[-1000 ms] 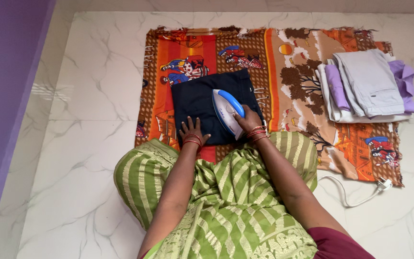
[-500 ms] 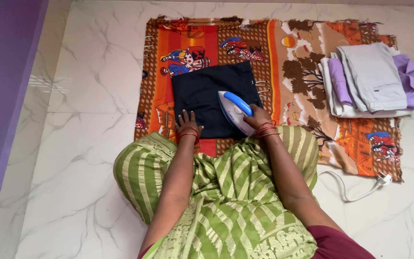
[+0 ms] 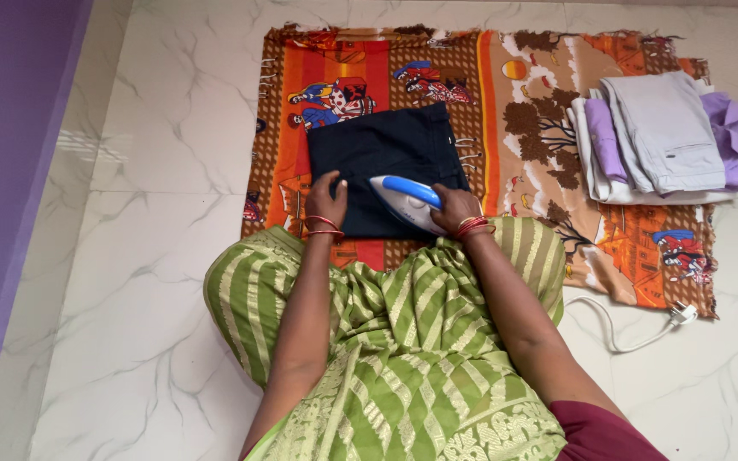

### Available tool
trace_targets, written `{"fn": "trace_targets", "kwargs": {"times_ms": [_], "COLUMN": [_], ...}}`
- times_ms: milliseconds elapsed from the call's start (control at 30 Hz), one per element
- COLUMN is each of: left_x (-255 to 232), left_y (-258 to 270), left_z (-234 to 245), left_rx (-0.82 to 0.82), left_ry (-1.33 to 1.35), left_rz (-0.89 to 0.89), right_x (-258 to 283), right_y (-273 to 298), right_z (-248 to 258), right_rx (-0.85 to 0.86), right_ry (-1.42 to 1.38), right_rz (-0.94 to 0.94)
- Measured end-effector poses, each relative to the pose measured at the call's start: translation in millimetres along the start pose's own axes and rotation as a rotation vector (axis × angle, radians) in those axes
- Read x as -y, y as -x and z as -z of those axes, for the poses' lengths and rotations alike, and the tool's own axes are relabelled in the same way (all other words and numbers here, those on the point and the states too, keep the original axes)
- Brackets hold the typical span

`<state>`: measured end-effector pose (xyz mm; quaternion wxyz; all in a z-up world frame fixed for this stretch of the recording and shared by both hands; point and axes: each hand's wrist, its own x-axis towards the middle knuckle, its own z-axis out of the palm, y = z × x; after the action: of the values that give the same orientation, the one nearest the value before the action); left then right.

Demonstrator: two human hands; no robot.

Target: The person irons a pair of dark trousers laid on a patterned mat on the floor. They repeatedly smooth and press the fabric with a handheld electric iron, folding the garment between passes.

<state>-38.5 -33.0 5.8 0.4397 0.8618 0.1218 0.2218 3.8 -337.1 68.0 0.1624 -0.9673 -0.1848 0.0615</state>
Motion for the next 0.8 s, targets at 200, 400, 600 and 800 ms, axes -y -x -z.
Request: {"fn": "trace_targets", "kwargs": {"times_ms": [200,400,600,800], "left_x": [-65,-189,-305,-339], "left_y": [27,80,142,157], "left_z": [84,178,250,239], "left_rx": [-0.195,-0.200,0.203,0.409], "left_ry": [0.730,0.866,0.815,0.768], "left_rz": [0.172,-0.483,-1.116,-1.344], "right_x": [27,32,30,39], "right_y": [7,-1,8,16], "right_z": [-11,-21,-19,-21], "right_rx": [-0.065,-0.123,-0.086,-0.078], "right_ry": [0.074,0.082,0.126,0.109], "right_rz": [0.145,0.019,0.269,0.290]}}
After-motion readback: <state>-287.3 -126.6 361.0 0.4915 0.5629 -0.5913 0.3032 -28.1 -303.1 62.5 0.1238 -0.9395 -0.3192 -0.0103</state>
